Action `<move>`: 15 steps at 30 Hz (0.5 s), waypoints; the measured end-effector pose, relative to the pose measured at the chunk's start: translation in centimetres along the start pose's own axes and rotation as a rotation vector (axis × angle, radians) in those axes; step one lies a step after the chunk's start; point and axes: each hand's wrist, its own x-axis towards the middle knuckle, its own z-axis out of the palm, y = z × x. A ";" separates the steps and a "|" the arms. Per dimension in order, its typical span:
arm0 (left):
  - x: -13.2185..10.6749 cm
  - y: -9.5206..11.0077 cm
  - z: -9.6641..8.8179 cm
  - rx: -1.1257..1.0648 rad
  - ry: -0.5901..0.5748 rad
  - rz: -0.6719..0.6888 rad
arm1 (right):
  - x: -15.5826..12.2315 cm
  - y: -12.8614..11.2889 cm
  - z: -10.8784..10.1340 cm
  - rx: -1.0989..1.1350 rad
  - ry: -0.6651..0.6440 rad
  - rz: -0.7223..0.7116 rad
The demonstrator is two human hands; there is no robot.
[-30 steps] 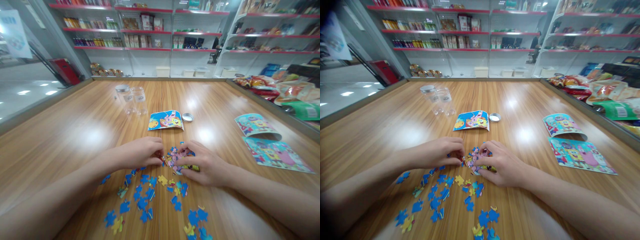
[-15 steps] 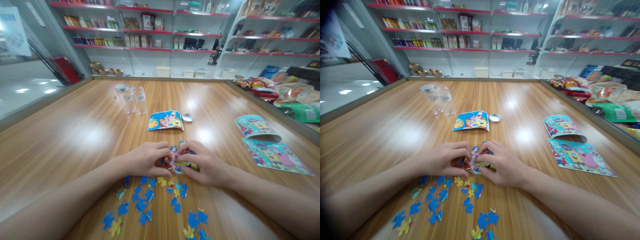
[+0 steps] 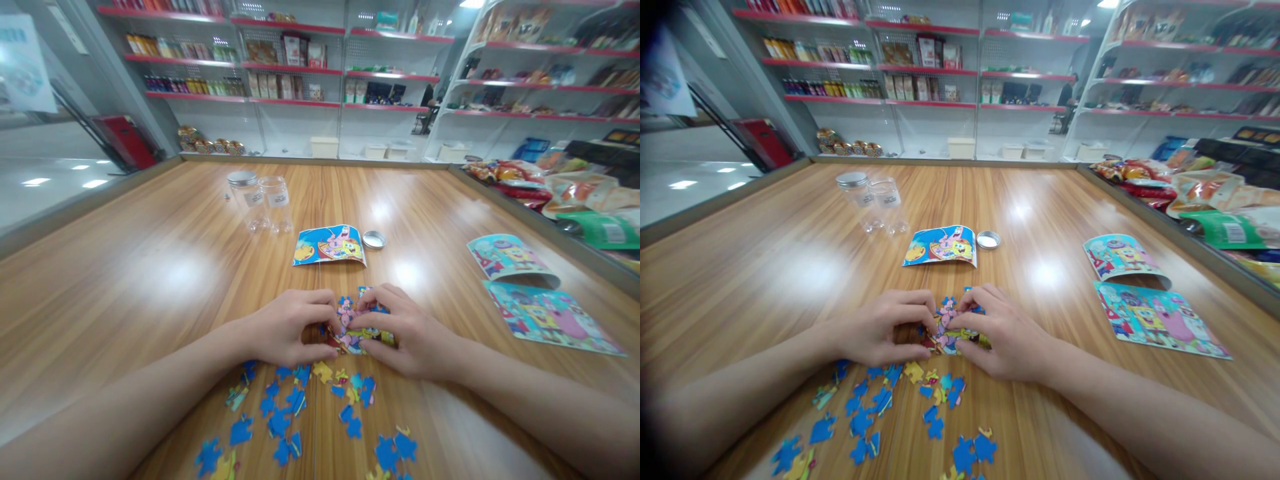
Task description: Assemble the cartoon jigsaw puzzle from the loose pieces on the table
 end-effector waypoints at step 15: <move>0.1 -0.1 -0.1 0.047 -0.037 -0.013 | 0.0 0.1 -0.1 0.034 -0.028 0.013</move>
